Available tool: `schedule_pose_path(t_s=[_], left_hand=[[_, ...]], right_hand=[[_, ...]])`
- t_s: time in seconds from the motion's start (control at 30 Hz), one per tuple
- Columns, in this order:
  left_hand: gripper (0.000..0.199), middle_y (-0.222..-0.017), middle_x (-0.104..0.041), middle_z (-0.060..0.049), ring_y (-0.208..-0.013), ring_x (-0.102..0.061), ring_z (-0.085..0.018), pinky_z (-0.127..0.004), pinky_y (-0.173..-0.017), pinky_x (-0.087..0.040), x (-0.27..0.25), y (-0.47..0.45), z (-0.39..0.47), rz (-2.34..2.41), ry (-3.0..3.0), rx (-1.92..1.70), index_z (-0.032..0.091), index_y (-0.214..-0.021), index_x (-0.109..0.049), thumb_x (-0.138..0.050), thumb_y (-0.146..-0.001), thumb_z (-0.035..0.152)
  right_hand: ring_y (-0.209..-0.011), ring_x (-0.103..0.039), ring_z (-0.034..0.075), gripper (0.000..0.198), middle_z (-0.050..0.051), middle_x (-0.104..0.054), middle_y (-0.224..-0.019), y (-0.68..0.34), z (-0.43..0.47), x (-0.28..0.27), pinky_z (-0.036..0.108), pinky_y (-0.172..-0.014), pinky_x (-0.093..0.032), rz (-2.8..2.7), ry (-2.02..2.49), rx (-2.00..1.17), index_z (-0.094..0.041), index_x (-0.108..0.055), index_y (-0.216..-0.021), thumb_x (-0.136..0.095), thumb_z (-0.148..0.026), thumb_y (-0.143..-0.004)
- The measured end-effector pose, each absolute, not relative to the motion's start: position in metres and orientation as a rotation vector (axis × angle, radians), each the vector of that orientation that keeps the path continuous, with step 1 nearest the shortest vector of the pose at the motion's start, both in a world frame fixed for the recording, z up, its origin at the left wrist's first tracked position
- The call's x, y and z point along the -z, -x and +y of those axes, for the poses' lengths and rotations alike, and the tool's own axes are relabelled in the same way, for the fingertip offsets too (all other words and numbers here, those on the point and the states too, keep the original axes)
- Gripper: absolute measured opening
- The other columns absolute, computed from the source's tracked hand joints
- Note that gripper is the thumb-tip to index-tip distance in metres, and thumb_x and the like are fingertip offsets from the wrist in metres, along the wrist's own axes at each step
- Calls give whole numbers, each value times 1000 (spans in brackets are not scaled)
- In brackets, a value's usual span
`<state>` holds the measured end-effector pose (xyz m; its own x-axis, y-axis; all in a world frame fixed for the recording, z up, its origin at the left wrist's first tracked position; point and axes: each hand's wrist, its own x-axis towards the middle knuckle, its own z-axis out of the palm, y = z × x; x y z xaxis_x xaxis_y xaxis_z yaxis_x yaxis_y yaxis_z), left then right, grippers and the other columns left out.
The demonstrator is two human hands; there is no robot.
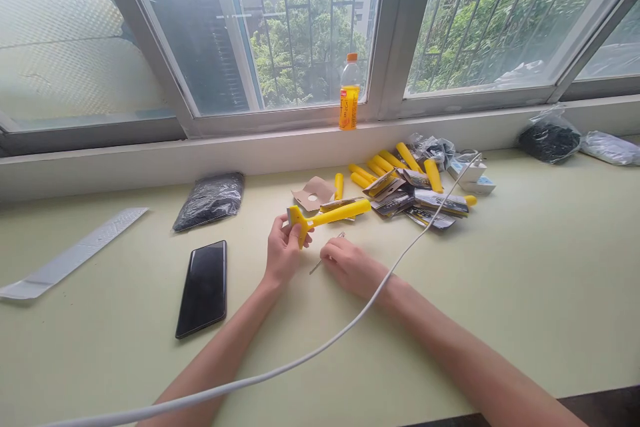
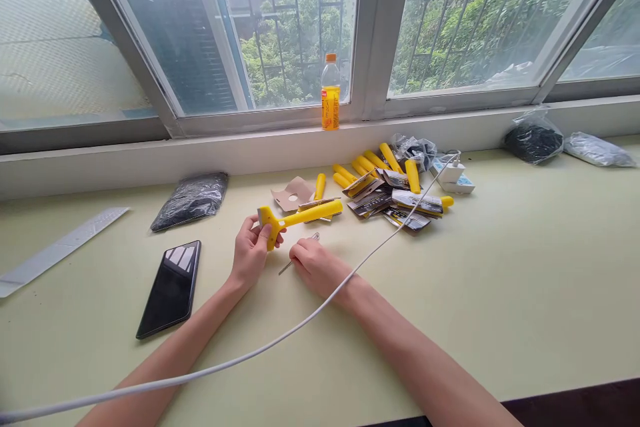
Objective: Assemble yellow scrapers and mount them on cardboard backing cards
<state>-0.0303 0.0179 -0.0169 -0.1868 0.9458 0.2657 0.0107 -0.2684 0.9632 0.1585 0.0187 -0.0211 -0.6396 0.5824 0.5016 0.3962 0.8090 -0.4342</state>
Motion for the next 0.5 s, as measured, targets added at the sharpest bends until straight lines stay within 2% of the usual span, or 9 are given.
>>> schedule_pose_path(t_s=[0.23,0.4,0.5], left_hand=[[31,-85,-71,-5,-64,-58,-13,-28,-64,-50,10,24,15,1155,-1325,-1540,20,-109,-55,-66,-94,45],[25,-73,-63,0,-63,-53,-12,-25,-61,-46,8,18,9,1157,-1404,-1471,20,-102,-58,-64,-95,43],[24,-75,-60,1,-65,-51,-12,-25,-63,-44,9,13,5,1118,-1446,-1427,22,-103,-58,-63,-96,45]], right_hand=[[-79,-57,15,15,4,-62,-86,-157,16,11,28,-73,-50,-2071,600,-437,-17,-59,-88,-56,-3,-89],[-78,-61,14,12,6,-67,-95,-152,13,5,29,-72,-55,-1951,518,-412,-18,-64,-98,-57,-9,-96],[-85,-64,16,12,8,-68,-102,-150,13,6,31,-76,-57,-1915,511,-369,-19,-66,-104,-56,-13,-101]])
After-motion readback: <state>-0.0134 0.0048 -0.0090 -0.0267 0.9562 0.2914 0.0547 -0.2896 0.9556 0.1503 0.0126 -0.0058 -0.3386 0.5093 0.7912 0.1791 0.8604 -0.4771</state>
